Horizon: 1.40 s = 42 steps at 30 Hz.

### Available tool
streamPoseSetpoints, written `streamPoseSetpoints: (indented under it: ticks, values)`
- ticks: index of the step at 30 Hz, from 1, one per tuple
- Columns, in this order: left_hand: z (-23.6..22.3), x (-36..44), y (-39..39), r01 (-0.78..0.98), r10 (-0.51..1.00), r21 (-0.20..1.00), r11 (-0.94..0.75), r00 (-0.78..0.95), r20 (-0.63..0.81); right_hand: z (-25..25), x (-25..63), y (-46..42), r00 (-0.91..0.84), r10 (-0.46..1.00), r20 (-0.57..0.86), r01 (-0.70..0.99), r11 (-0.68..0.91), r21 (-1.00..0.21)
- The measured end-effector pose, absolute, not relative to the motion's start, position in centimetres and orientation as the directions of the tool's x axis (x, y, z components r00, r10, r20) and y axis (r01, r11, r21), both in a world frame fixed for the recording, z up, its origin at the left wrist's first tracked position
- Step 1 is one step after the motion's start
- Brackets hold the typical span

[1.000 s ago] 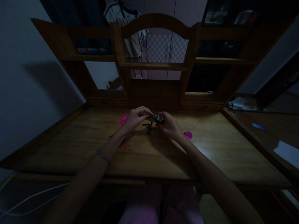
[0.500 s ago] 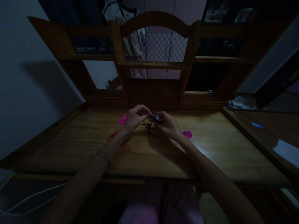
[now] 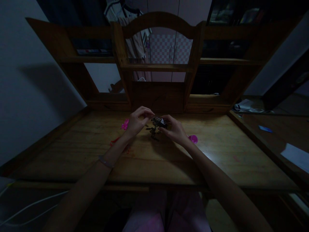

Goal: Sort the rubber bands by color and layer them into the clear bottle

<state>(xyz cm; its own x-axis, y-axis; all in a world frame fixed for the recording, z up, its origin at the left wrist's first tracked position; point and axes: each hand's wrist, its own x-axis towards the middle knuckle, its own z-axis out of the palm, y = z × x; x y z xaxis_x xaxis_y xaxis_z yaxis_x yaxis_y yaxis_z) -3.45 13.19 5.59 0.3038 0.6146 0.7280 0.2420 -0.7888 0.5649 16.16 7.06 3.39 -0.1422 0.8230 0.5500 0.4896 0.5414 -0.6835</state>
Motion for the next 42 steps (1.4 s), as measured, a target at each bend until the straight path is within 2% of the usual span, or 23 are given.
streamPoseSetpoints:
  ticks: [5,10,13,16,20,23,26,30,33,42]
  values:
    - [5.6,-3.2,12.7,0.215,0.656,0.621,-0.754,0.309,0.688,3.2,15.9,7.3,-0.110,0.856,0.506,0.425,0.500,-0.754]
    - [5.6,-3.7,13.1,0.246,0.687,0.643,-0.725,0.194,0.701,3.9,16.1,7.5,-0.013,0.929,0.369,0.082,0.368,-0.926]
    - [5.0,-4.1,14.2,0.279,0.697,0.645,-0.711,0.160,0.699,5.0,16.5,6.8,-0.090,0.935,0.344,-0.063,0.339,-0.939]
    - [3.9,-4.5,15.5,0.406,0.716,0.611,-0.679,0.185,0.673,5.6,16.5,6.3,-0.195,0.917,0.348,-0.131,0.327,-0.936]
    - [1.7,-5.0,16.6,0.575,0.766,0.526,-0.627,0.333,0.550,4.9,16.2,6.8,-0.160,0.934,0.320,-0.128,0.302,-0.945]
    - [0.4,-5.2,16.9,0.576,0.758,0.494,-0.652,0.489,0.431,4.2,16.2,7.7,-0.034,0.947,0.320,-0.112,0.315,-0.943]
    - [-0.2,-5.5,16.9,0.552,0.722,0.471,-0.688,0.582,0.373,3.9,16.6,8.3,0.111,0.937,0.332,-0.059,0.340,-0.939]
    - [-0.1,-5.9,16.9,0.559,0.706,0.439,-0.704,0.623,0.338,3.6,17.2,8.6,0.231,0.918,0.322,-0.025,0.336,-0.942]
    - [0.3,-5.9,16.7,0.556,0.714,0.458,-0.694,0.613,0.338,3.3,17.5,8.9,0.287,0.912,0.293,-0.026,0.313,-0.949]
    - [1.6,-5.3,15.7,0.449,0.633,0.503,-0.738,0.719,0.287,2.9,17.6,9.2,0.332,0.884,0.330,0.070,0.325,-0.943]
